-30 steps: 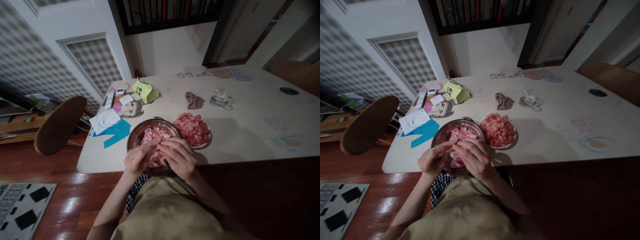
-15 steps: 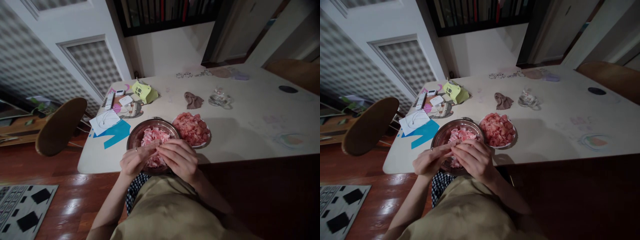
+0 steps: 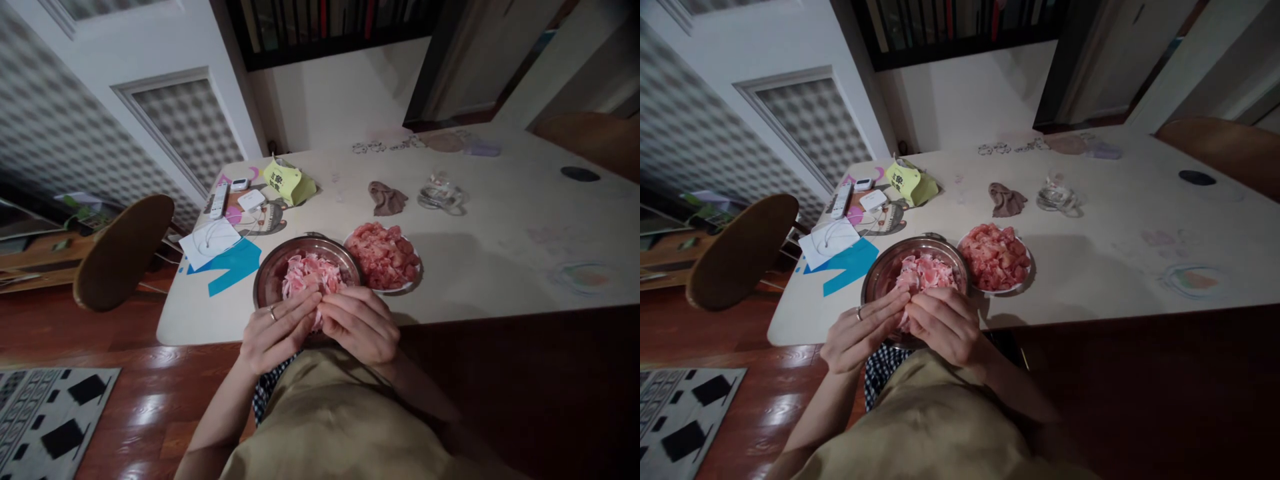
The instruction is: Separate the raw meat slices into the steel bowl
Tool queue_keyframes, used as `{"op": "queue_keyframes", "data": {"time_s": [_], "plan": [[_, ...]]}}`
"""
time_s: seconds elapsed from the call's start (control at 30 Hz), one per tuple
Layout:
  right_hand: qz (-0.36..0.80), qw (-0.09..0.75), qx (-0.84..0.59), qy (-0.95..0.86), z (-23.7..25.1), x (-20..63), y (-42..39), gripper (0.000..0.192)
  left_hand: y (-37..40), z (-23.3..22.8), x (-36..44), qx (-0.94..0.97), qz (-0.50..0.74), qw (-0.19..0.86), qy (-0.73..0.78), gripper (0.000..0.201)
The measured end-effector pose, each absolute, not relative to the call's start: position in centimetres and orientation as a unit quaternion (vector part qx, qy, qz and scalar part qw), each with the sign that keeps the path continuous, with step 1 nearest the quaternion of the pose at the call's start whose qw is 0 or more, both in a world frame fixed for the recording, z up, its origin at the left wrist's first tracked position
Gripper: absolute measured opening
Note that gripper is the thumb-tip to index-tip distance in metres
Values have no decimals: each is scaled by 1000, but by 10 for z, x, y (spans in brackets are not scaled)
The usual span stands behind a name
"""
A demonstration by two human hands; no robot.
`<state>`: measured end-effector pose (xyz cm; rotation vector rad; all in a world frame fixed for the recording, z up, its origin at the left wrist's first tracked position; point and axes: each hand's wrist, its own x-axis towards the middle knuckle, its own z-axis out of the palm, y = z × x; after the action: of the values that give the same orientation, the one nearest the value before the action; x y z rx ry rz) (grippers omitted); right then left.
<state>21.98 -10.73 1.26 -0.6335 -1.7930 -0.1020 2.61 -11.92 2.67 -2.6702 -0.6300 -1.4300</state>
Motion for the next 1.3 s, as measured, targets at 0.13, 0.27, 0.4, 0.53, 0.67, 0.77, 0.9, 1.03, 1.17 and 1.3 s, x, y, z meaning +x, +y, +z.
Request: {"op": "queue_keyframes", "data": {"time_s": [0.13,0.27,0.4,0.53,0.67,0.77,0.9,1.03,1.17,1.3], "plan": [[-3,606,-271,-748,15,217,-102,19,-112,18,29,-840,-495,20,-223,40],[50,626,-272,-729,12,217,-96,25,-102,12,37,-797,-541,-4,-268,43],[80,616,-290,-728,10,219,-94,32,-97,16,42,-783,-547,-24,-295,40],[77,602,-297,-737,10,219,-94,38,-96,17,44,-788,-523,-52,-321,30],[68,585,-316,-744,9,217,-93,33,-94,13,45,-790,-520,-37,-323,31],[62,591,-325,-736,6,217,-93,30,-94,13,46,-787,-520,-42,-330,28],[70,601,-328,-725,2,218,-93,32,-94,17,44,-777,-503,-65,-374,27],[101,584,-333,-734,2,219,-92,33,-93,17,42,-772,-473,-68,-419,30],[126,563,-334,-746,5,219,-91,33,-90,12,41,-774,-477,-16,-417,30],[101,561,-357,-740,5,217,-92,27,-90,5,39,-815,-445,32,-369,34]]}}
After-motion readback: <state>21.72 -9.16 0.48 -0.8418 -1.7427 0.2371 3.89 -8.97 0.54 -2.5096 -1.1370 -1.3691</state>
